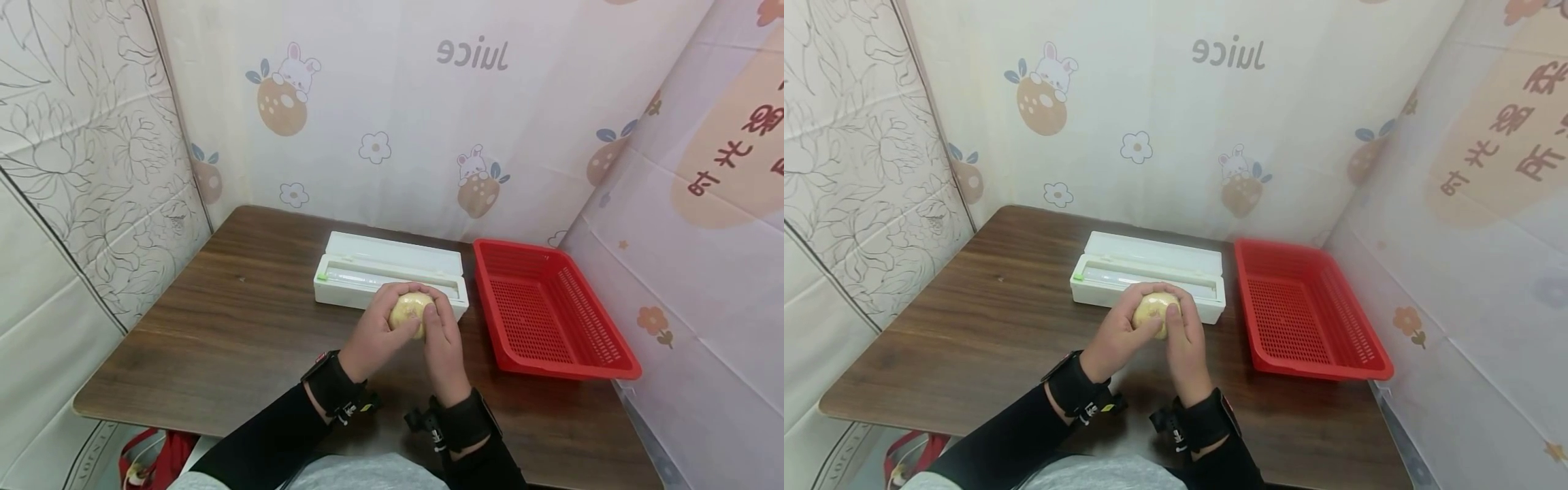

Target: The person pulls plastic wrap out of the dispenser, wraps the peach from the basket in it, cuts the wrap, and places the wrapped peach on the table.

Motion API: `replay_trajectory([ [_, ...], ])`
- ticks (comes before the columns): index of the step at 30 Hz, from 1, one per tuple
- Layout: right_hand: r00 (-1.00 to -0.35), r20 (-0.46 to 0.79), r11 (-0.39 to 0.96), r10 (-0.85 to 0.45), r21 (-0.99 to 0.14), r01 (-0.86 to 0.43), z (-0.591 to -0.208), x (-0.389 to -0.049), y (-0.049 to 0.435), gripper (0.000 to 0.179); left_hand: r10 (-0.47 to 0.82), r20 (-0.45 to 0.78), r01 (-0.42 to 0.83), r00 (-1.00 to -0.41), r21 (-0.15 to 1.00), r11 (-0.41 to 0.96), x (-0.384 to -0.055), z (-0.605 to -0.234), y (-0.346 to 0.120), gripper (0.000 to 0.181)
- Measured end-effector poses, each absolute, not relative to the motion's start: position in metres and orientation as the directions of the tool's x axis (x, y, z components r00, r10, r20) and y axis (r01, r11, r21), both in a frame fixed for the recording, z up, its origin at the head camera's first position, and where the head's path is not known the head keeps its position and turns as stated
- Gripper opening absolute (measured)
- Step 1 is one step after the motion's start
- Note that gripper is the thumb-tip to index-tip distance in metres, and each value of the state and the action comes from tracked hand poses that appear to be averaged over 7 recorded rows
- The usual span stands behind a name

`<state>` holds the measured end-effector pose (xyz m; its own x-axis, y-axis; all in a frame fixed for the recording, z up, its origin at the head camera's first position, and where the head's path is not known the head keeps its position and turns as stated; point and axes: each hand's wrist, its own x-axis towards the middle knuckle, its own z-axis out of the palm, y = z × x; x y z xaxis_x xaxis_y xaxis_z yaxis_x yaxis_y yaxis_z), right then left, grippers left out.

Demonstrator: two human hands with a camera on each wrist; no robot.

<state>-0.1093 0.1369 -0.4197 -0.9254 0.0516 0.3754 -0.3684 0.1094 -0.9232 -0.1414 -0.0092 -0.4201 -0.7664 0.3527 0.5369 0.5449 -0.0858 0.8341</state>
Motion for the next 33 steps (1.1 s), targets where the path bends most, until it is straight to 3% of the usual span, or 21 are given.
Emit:
replay_trajectory([
  [6, -0.926, 0.376, 0.132, 0.036, -0.92, -0.368, -0.418, -0.109, 0.138, 0.035, 0.354, 0.526, 0.532, -0.773, 0.842, -0.09, -0.142, -0.421, -0.01, 0.045],
  [14, -0.941, 0.338, 0.244, 0.02, -0.914, -0.323, -0.415, -0.111, 0.144, 0.045, 0.358, 0.63, 0.673, -0.689, 0.74, -0.005, -0.149, -0.42, -0.018, 0.051],
  [20, -0.851, 0.521, 0.26, -0.069, -0.814, -0.52, -0.422, -0.113, 0.142, 0.057, 0.354, 0.53, 0.521, -0.77, 0.844, -0.128, -0.157, -0.42, -0.021, 0.047],
  [28, -0.807, 0.585, 0.228, 0.086, -0.8, -0.555, -0.423, -0.12, 0.125, 0.047, 0.219, 0.698, 0.669, -0.682, 0.716, -0.198, -0.147, -0.422, -0.007, 0.024],
  [33, -0.694, 0.705, 0.262, 0.144, -0.704, -0.66, -0.427, -0.122, 0.116, 0.037, 0.131, 0.675, 0.639, -0.726, 0.732, -0.236, -0.14, -0.421, 0.002, 0.021],
])
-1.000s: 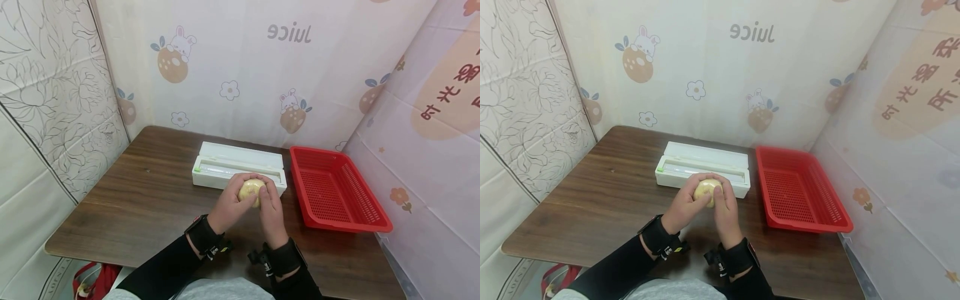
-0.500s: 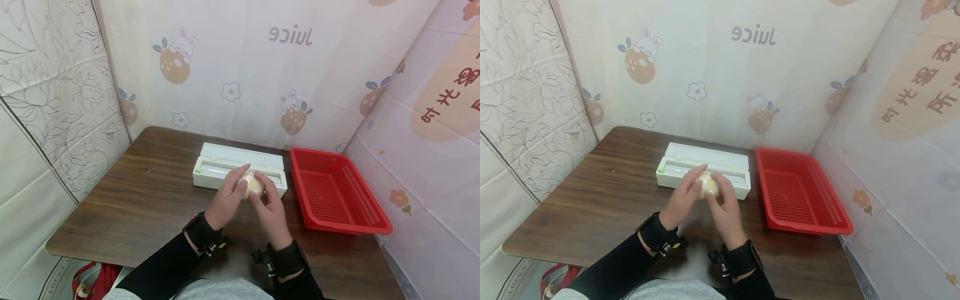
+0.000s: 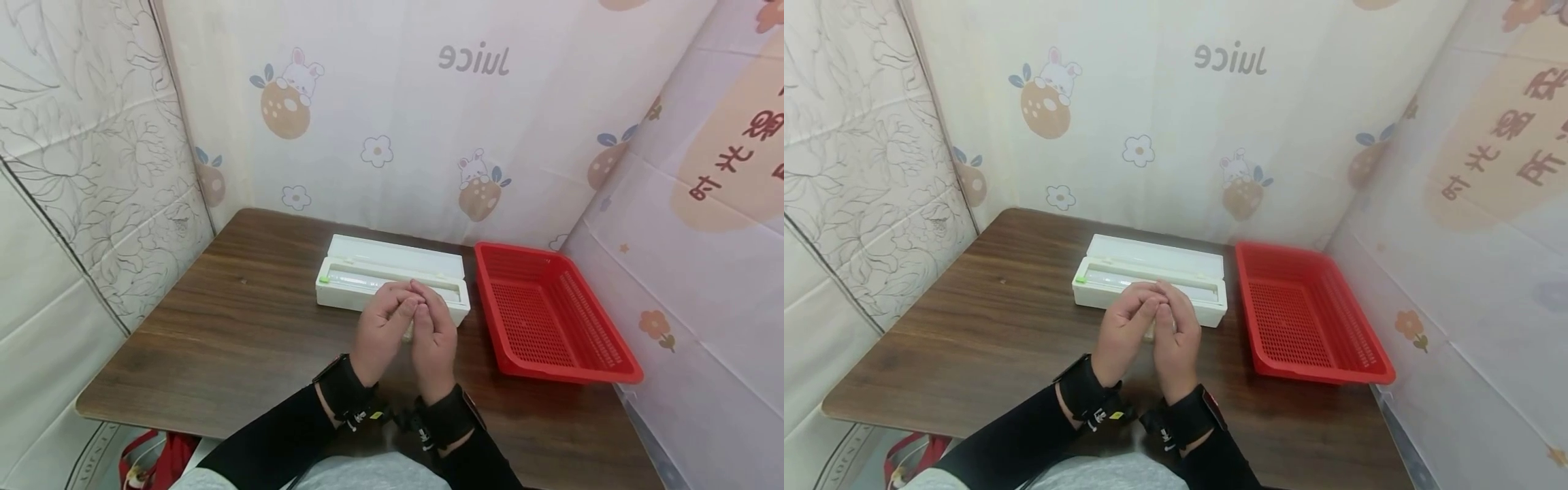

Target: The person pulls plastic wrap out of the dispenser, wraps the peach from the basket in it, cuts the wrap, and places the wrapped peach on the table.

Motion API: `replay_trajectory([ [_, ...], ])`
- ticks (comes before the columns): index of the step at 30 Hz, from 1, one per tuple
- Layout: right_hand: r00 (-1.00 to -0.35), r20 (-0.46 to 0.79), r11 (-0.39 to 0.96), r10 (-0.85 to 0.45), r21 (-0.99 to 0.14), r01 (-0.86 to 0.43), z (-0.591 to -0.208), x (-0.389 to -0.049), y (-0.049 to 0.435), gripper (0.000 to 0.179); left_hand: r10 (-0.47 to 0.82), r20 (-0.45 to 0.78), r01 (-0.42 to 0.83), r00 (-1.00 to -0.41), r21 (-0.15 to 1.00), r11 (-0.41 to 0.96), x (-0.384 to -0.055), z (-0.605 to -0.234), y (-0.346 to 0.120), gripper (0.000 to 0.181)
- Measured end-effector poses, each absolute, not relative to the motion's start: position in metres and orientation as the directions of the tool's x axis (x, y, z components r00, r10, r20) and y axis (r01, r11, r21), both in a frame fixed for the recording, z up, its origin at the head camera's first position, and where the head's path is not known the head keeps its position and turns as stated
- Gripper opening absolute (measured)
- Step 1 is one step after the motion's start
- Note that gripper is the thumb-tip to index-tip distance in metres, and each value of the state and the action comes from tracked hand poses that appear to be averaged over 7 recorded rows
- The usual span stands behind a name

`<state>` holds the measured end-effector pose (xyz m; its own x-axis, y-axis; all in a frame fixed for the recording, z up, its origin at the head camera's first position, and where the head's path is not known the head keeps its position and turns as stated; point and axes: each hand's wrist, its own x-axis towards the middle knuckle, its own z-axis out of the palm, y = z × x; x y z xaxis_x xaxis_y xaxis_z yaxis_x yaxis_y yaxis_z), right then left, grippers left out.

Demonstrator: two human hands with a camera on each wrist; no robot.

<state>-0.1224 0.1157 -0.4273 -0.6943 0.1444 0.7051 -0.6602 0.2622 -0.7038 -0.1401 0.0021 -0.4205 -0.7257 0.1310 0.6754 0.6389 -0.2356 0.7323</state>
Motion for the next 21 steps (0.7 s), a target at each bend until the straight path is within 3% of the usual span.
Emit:
replay_trajectory([
  [5, -0.67, 0.729, 0.257, 0.141, -0.681, -0.686, -0.429, -0.123, 0.118, 0.035, 0.089, 0.641, 0.617, -0.762, 0.761, -0.2, -0.136, -0.421, 0.006, 0.018],
  [12, -0.85, 0.499, 0.095, 0.171, -0.867, -0.489, -0.418, -0.119, 0.113, 0.036, 0.039, 0.706, 0.701, -0.707, 0.707, -0.094, -0.141, -0.423, 0.004, 0.017],
  [18, -0.822, 0.454, 0.17, 0.344, -0.891, -0.421, -0.421, -0.126, 0.111, 0.029, 0.034, 0.7, 0.699, -0.713, 0.714, -0.032, -0.149, -0.426, 0.015, 0.014],
  [21, -0.826, 0.446, 0.181, 0.346, -0.895, -0.407, -0.425, -0.131, 0.116, 0.032, 0.077, 0.709, 0.712, -0.701, 0.702, 0.009, -0.153, -0.428, 0.016, 0.015],
])
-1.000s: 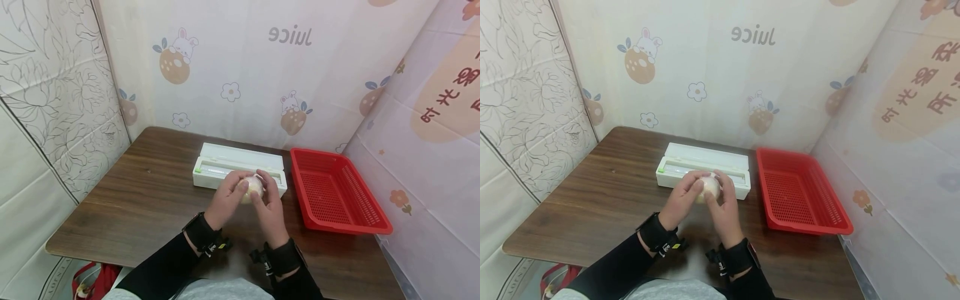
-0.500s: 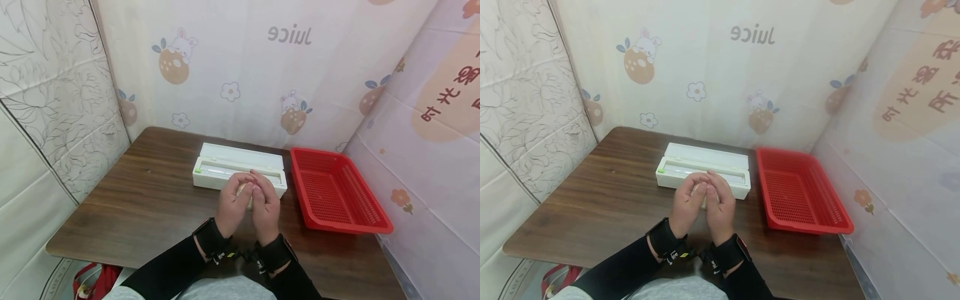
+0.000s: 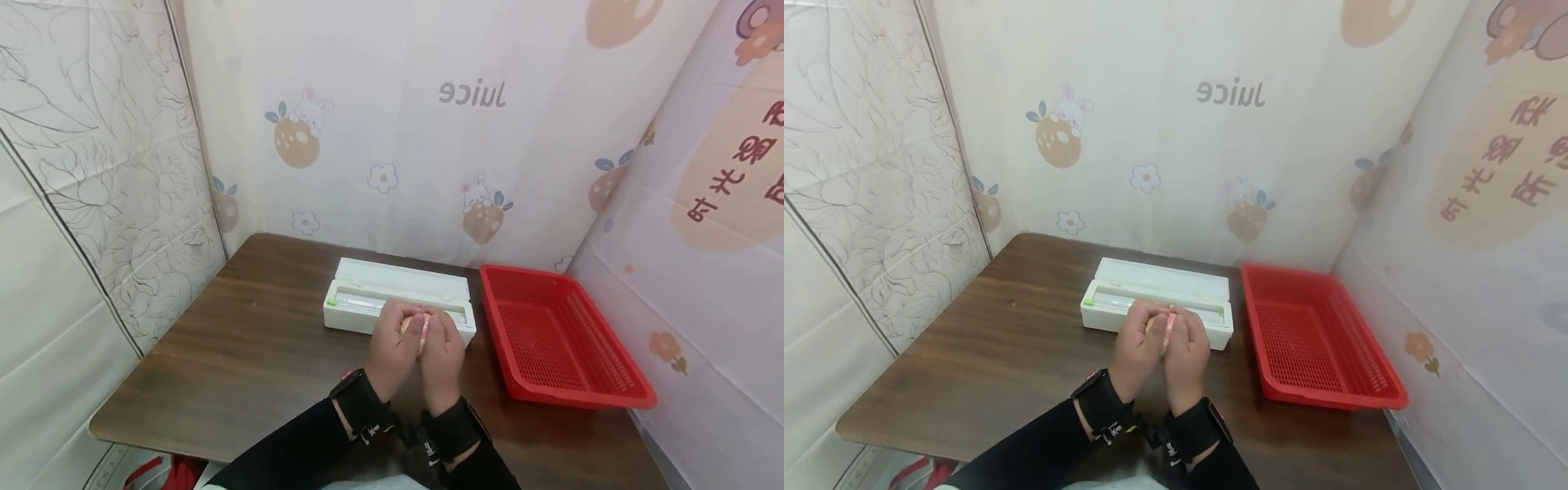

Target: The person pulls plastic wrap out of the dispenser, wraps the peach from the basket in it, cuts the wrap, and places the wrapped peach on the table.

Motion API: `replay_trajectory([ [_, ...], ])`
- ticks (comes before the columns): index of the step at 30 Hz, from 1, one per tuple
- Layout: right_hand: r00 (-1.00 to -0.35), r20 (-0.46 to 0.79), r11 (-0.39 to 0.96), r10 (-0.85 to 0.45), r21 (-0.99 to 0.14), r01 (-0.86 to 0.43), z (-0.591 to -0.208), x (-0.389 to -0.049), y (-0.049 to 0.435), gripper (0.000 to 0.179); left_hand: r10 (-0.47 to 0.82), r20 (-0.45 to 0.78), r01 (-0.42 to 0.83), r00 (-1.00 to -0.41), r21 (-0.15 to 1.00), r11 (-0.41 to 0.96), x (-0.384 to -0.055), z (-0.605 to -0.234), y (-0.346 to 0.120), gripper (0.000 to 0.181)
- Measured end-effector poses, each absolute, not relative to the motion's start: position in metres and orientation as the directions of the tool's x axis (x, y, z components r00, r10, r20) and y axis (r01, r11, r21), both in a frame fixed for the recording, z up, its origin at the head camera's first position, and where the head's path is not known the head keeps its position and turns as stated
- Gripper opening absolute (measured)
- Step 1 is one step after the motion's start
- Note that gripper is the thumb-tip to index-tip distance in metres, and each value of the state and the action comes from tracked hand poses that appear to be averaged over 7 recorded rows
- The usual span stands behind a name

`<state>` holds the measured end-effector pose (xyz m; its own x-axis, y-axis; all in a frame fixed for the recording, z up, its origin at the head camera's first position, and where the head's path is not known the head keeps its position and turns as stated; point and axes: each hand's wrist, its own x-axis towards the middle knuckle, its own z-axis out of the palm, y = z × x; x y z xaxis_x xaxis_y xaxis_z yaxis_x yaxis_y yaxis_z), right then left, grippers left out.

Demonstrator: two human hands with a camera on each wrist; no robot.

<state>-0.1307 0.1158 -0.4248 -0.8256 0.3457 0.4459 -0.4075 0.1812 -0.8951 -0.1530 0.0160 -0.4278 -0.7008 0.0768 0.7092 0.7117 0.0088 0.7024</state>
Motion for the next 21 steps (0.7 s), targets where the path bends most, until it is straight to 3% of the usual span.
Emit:
replay_trajectory([
  [3, -0.856, 0.437, 0.257, 0.274, -0.892, -0.373, -0.427, -0.132, 0.123, 0.032, 0.13, 0.675, 0.682, -0.726, 0.731, 0.012, -0.158, -0.431, 0.014, 0.017],
  [5, -0.864, 0.452, 0.392, 0.222, -0.853, -0.346, -0.43, -0.135, 0.127, 0.03, 0.162, 0.652, 0.661, -0.741, 0.75, 0.005, -0.163, -0.432, 0.012, 0.027],
  [10, -0.831, 0.528, 0.63, 0.176, -0.709, -0.317, -0.44, -0.141, 0.13, 0.026, 0.18, 0.547, 0.568, -0.818, 0.818, 0.09, -0.165, -0.435, 0.009, 0.039],
  [12, -0.826, 0.538, 0.631, 0.169, -0.703, -0.329, -0.442, -0.143, 0.13, 0.029, 0.162, 0.505, 0.526, -0.848, 0.839, 0.138, -0.163, -0.437, 0.009, 0.036],
  [16, -0.856, 0.496, 0.604, 0.146, -0.73, -0.32, -0.445, -0.149, 0.131, 0.029, 0.2, 0.494, 0.523, -0.846, 0.841, 0.139, -0.168, -0.441, 0.005, 0.036],
  [21, -0.929, 0.359, 0.557, 0.085, -0.79, -0.255, -0.447, -0.159, 0.135, 0.028, 0.461, 0.456, 0.599, -0.761, 0.767, 0.23, -0.185, -0.449, -0.023, 0.028],
])
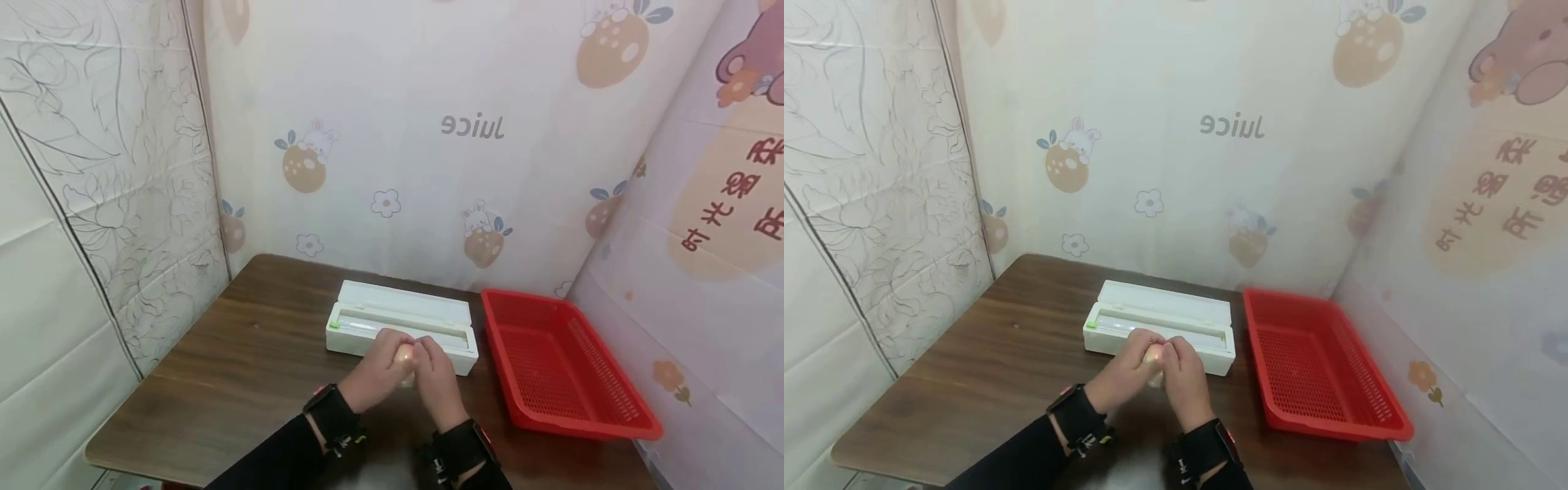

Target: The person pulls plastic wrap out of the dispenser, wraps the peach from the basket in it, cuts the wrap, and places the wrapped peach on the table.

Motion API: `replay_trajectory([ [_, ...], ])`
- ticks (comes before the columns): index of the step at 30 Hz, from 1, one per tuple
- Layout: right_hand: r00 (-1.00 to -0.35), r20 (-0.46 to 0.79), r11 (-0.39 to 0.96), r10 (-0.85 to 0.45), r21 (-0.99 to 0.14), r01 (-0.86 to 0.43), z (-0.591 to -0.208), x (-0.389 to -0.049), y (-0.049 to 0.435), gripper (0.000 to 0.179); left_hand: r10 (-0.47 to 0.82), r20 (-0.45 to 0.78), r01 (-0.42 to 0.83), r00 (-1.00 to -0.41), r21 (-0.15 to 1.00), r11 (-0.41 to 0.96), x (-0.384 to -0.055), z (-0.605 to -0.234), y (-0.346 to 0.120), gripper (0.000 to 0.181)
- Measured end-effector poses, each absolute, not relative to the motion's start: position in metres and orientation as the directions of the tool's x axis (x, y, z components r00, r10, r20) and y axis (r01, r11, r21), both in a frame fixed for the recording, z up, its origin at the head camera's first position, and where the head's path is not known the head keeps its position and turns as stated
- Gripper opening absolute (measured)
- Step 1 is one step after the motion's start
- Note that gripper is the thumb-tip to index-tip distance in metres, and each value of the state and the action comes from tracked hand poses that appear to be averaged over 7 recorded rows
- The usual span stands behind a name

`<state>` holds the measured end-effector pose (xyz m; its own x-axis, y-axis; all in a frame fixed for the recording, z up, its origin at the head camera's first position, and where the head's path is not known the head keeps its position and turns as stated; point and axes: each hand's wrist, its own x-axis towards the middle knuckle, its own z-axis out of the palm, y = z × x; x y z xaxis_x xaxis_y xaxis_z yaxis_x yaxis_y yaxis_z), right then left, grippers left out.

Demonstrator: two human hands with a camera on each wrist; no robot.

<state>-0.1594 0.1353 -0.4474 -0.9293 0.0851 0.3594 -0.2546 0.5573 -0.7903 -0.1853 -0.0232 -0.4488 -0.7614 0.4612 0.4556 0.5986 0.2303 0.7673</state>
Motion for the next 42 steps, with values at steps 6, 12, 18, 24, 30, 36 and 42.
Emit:
replay_trajectory([
  [6, -0.965, 0.231, 0.549, -0.124, -0.794, -0.261, -0.448, -0.167, 0.149, 0.037, 0.567, 0.359, 0.642, -0.741, 0.625, 0.443, -0.204, -0.451, -0.057, 0.065],
  [12, -0.977, 0.125, 0.606, -0.174, -0.768, -0.206, -0.453, -0.171, 0.161, 0.05, 0.597, 0.304, 0.64, -0.742, 0.585, 0.498, -0.215, -0.455, -0.056, 0.057],
  [18, -0.979, 0.15, 0.627, -0.138, -0.752, -0.203, -0.455, -0.169, 0.165, 0.049, 0.586, 0.273, 0.61, -0.763, 0.604, 0.513, -0.217, -0.457, -0.051, 0.05],
  [24, -0.979, 0.147, 0.62, -0.143, -0.757, -0.204, -0.462, -0.164, 0.164, 0.049, 0.566, 0.235, 0.573, -0.79, 0.611, 0.546, -0.213, -0.461, -0.051, 0.05],
  [30, -0.967, 0.198, 0.601, -0.159, -0.758, -0.254, -0.459, -0.156, 0.163, 0.051, 0.571, 0.253, 0.584, -0.781, 0.622, 0.523, -0.208, -0.462, -0.051, 0.052],
  [36, -0.969, 0.239, 0.478, -0.066, -0.845, -0.241, -0.432, -0.143, 0.166, 0.056, 0.471, 0.412, 0.601, -0.78, 0.702, 0.381, -0.19, -0.428, -0.053, 0.054],
  [42, -0.937, 0.35, 0.346, -0.013, -0.877, -0.332, -0.399, -0.119, 0.16, 0.055, 0.453, 0.568, 0.672, -0.687, 0.734, 0.1, -0.163, -0.394, -0.056, 0.051],
])
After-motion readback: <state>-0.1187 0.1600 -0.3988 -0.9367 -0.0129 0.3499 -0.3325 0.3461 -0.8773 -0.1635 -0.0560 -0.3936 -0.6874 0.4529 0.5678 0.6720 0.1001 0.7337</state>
